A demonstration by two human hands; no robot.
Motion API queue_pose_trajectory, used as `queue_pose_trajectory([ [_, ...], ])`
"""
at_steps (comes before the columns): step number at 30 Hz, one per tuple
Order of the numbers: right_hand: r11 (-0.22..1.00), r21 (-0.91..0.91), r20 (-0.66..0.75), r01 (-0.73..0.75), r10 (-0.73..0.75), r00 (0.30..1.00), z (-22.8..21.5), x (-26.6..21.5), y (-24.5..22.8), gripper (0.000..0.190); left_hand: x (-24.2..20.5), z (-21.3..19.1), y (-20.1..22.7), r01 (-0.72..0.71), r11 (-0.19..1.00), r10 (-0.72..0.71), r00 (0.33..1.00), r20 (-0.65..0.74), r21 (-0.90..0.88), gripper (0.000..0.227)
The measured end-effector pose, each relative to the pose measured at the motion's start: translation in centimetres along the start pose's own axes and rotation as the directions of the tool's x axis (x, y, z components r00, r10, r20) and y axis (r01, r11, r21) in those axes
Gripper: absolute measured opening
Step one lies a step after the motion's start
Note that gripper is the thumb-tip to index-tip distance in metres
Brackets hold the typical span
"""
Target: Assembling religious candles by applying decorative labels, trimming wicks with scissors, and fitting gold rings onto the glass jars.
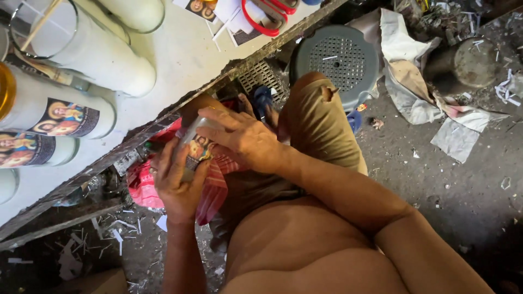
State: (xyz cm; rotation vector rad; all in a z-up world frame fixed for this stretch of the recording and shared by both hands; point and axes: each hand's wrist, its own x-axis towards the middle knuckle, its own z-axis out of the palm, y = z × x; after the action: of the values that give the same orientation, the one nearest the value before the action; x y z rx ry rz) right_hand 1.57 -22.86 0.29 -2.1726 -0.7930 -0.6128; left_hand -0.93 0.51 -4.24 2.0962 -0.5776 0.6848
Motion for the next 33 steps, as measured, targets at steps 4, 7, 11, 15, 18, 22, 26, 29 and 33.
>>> queue_pose_trajectory([
  [4,1.000,-0.005,0.009,-0.016,0.016,1.000,0.2,0.3,-0.2,0.034,0.8,-0.4,1.2,0.014,1.000,-0.014,1.000,-0.006,0.008,0.053],
  [7,0.999,-0.037,-0.027,0.027,-0.028,0.999,0.5,0.6,-0.3,0.032,0.9,-0.6,1.7,0.037,0.999,-0.037,0.999,-0.004,0.029,0.053],
  [11,0.996,-0.067,-0.019,0.058,-0.060,0.998,0.2,1.3,-0.6,0.031,0.9,-0.5,1.6,0.068,0.998,-0.068,0.997,-0.025,0.003,0.056],
  [15,0.995,-0.084,-0.014,0.056,-0.057,0.998,0.2,1.5,-1.1,0.030,0.6,-0.7,1.5,0.092,0.996,-0.092,0.995,-0.021,-0.002,0.056],
  [18,0.995,-0.089,-0.014,0.038,-0.039,0.999,-0.1,1.5,-1.4,0.031,0.7,-0.6,1.2,0.066,0.998,-0.066,0.998,-0.020,0.009,0.055],
  [22,0.995,-0.098,-0.026,0.020,-0.022,0.999,-0.1,1.5,-1.4,0.029,0.6,-0.5,0.7,0.045,0.999,-0.045,0.999,-0.018,0.014,0.054],
  [26,0.996,-0.086,-0.008,0.024,-0.025,1.000,0.1,1.5,-1.5,0.037,1.0,-0.8,1.1,0.032,0.999,-0.032,0.999,-0.021,0.034,0.055],
  [29,0.994,-0.110,-0.026,0.011,-0.014,1.000,0.3,1.2,-1.4,0.035,1.1,-0.8,1.3,0.030,0.999,-0.029,0.999,-0.012,0.014,0.055],
  [33,0.983,-0.181,-0.065,0.015,-0.027,0.998,0.7,1.2,-1.5,0.031,2.1,-1.2,2.4,0.038,0.999,-0.038,0.999,0.003,-0.009,0.052],
])
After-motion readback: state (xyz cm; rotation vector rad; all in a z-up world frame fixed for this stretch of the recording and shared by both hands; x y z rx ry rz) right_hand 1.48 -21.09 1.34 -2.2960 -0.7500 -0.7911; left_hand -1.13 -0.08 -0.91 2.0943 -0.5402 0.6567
